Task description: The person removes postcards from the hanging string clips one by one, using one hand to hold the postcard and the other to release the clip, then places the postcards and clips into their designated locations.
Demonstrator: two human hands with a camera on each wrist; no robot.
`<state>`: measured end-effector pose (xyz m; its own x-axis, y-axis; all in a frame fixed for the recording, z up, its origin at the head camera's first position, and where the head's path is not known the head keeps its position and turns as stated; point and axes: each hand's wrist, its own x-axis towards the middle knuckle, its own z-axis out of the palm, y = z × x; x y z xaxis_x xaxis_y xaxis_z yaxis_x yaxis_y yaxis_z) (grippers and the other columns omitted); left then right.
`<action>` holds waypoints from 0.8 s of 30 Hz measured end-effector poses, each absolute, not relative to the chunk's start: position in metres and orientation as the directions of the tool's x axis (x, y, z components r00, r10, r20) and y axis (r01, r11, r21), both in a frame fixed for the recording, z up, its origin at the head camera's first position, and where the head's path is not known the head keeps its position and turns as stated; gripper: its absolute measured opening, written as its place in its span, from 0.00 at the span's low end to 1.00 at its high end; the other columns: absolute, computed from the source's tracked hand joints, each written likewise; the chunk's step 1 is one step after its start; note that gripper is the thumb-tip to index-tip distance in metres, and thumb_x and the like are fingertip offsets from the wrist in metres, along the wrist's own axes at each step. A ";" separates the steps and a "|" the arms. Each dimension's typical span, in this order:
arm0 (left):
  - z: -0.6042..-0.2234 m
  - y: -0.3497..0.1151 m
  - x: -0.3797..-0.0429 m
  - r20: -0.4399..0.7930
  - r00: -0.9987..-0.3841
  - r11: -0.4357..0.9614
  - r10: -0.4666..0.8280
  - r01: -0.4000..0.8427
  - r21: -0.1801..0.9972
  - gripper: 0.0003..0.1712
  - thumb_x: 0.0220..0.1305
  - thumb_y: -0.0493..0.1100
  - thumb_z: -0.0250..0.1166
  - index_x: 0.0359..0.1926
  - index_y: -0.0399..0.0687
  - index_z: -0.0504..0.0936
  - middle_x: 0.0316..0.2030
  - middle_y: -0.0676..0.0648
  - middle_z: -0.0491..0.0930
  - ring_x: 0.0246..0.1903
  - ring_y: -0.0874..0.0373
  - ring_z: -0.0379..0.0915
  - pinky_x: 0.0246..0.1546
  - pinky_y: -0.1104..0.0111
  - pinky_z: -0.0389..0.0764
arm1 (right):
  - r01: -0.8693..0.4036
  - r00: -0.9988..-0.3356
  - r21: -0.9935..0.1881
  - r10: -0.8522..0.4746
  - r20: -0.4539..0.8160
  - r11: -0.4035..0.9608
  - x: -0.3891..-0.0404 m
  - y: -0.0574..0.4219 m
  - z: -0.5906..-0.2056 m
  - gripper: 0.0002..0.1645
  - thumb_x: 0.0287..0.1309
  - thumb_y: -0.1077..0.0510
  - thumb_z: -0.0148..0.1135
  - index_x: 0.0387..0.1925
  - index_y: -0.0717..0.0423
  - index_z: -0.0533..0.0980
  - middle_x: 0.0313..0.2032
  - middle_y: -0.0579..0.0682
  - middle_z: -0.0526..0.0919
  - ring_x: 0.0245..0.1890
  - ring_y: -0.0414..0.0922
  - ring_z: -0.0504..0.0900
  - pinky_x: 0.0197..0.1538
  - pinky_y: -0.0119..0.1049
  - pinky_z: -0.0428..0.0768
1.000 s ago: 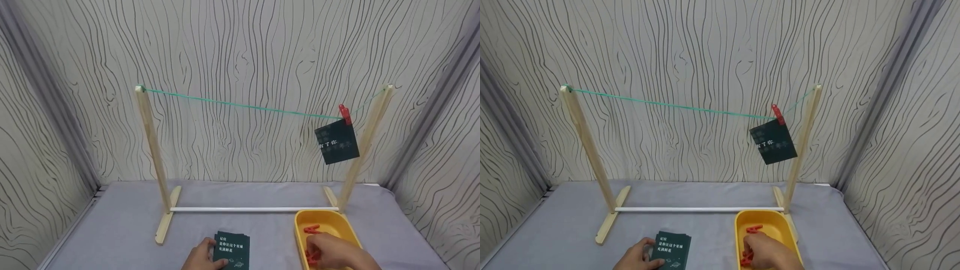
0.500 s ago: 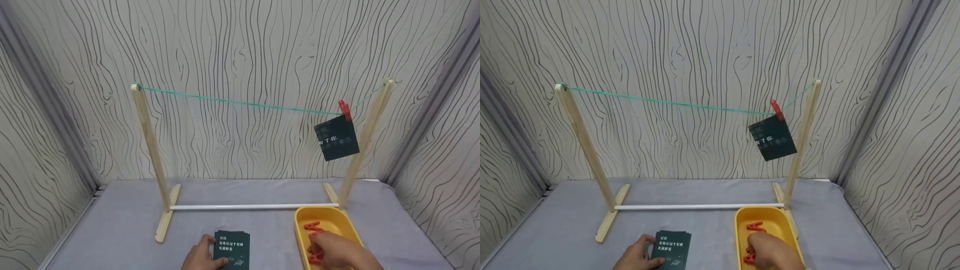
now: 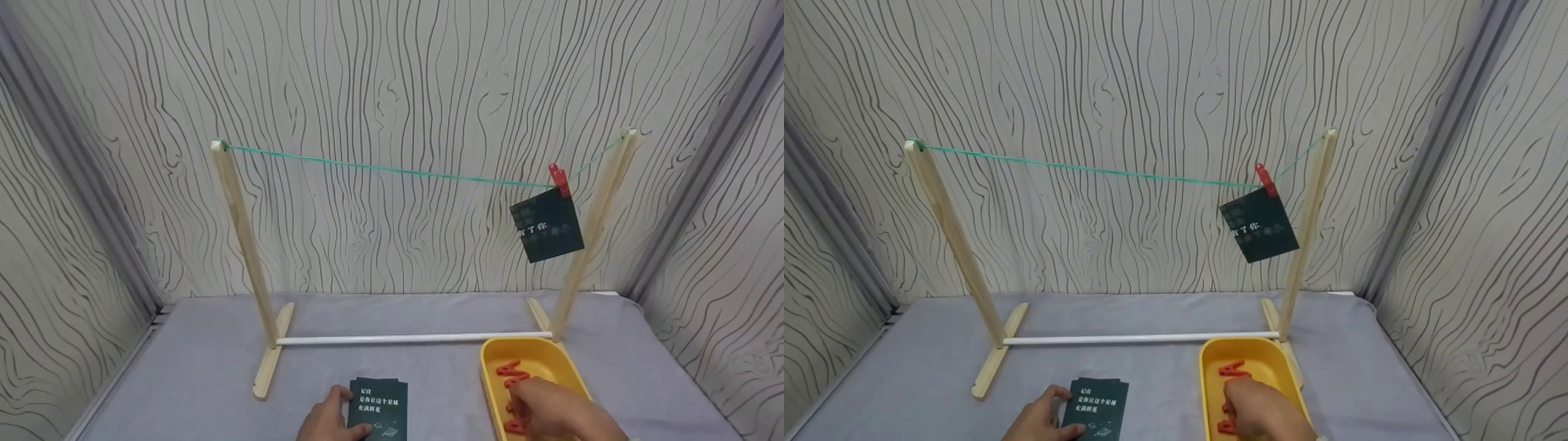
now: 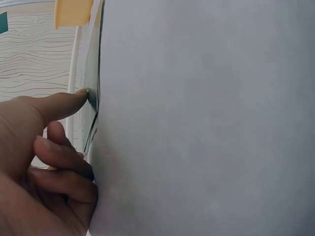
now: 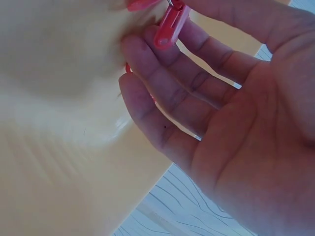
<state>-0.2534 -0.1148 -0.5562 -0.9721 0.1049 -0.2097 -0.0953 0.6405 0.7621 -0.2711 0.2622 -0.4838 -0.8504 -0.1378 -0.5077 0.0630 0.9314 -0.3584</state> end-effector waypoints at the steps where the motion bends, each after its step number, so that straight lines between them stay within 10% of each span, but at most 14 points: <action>1: -0.556 -0.115 -0.253 -0.214 -0.972 0.642 0.100 -0.101 0.760 0.36 0.48 0.50 0.77 0.54 0.43 0.71 0.23 0.49 0.74 0.24 0.57 0.69 0.23 0.67 0.66 | 0.066 -0.851 -0.364 -0.138 -0.507 0.929 -0.271 0.262 -0.483 0.16 0.47 0.67 0.74 0.32 0.46 0.77 0.29 0.48 0.79 0.32 0.46 0.75 0.42 0.42 0.74; 24: -0.554 -0.115 -0.246 -0.196 -0.973 0.614 0.123 -0.080 0.785 0.29 0.52 0.46 0.75 0.52 0.41 0.73 0.21 0.49 0.75 0.21 0.58 0.70 0.22 0.67 0.67 | -0.010 -0.877 -0.361 -0.182 -0.444 0.932 -0.265 0.265 -0.472 0.18 0.46 0.59 0.76 0.40 0.49 0.79 0.31 0.45 0.79 0.34 0.45 0.75 0.51 0.50 0.80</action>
